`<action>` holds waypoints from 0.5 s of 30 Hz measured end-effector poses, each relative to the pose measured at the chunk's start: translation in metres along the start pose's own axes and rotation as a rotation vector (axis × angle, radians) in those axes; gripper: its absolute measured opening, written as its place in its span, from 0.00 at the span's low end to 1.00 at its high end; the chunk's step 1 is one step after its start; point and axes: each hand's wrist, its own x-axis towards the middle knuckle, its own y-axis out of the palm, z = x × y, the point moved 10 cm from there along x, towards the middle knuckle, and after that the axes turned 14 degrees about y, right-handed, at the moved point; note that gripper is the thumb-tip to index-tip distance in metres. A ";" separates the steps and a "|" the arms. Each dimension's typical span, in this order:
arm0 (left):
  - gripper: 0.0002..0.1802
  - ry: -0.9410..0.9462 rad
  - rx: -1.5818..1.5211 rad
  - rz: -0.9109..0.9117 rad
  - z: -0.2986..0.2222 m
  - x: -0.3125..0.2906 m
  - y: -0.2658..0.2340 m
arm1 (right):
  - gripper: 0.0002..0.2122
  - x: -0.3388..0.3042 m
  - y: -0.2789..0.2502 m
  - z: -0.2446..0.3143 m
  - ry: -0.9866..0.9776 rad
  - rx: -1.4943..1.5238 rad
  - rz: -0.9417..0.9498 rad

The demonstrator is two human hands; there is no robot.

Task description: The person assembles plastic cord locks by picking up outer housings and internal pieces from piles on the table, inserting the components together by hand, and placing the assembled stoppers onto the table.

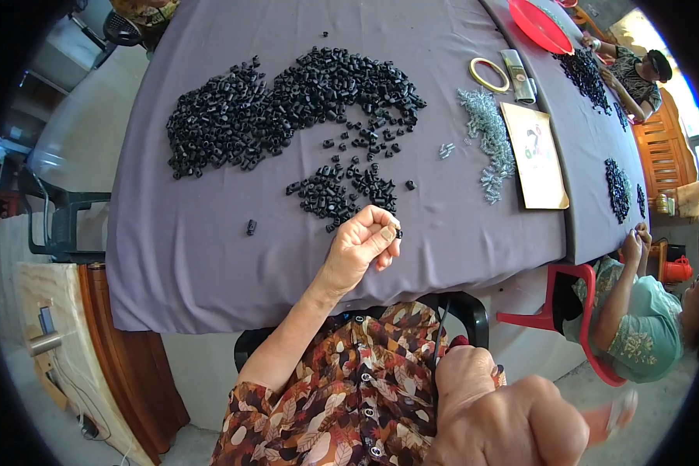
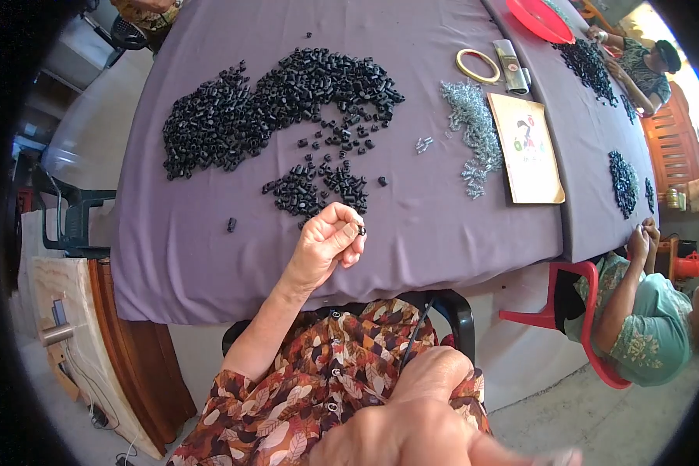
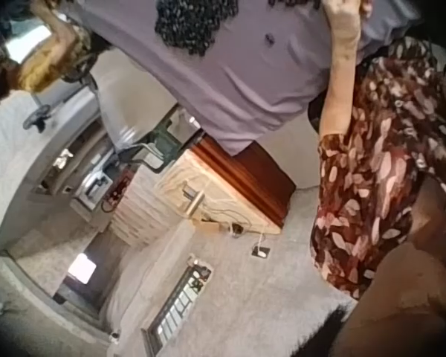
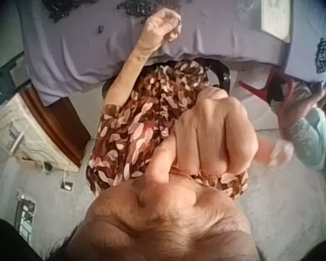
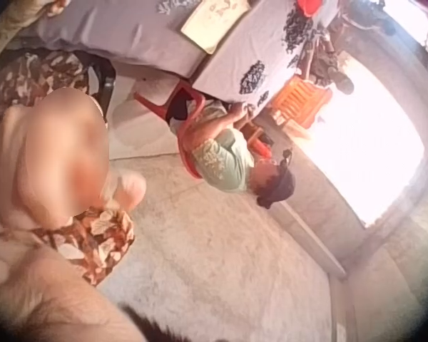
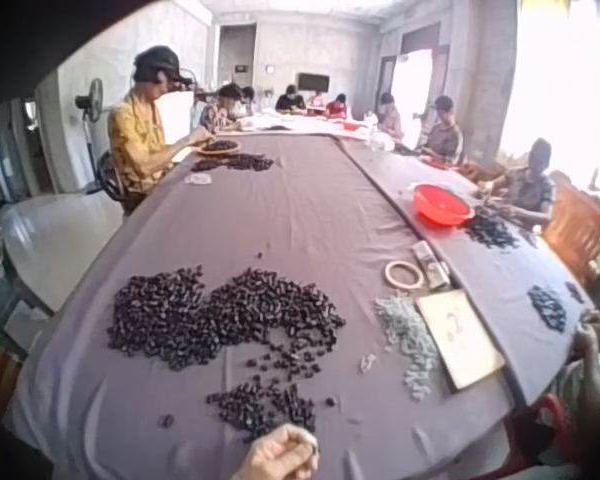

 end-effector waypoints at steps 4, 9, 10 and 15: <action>0.03 0.008 -0.004 0.000 0.001 -0.004 -0.002 | 0.26 0.001 0.004 -0.003 0.113 -0.158 0.160; 0.03 -0.006 0.008 -0.023 0.000 -0.004 -0.004 | 0.25 0.000 0.007 0.012 -0.084 -0.454 0.070; 0.03 0.001 0.012 -0.016 -0.001 -0.002 -0.002 | 0.25 0.001 0.007 0.013 -0.089 -0.457 0.066; 0.03 -0.004 0.004 -0.007 0.002 0.001 -0.001 | 0.25 -0.003 0.017 0.021 -0.179 -0.611 0.065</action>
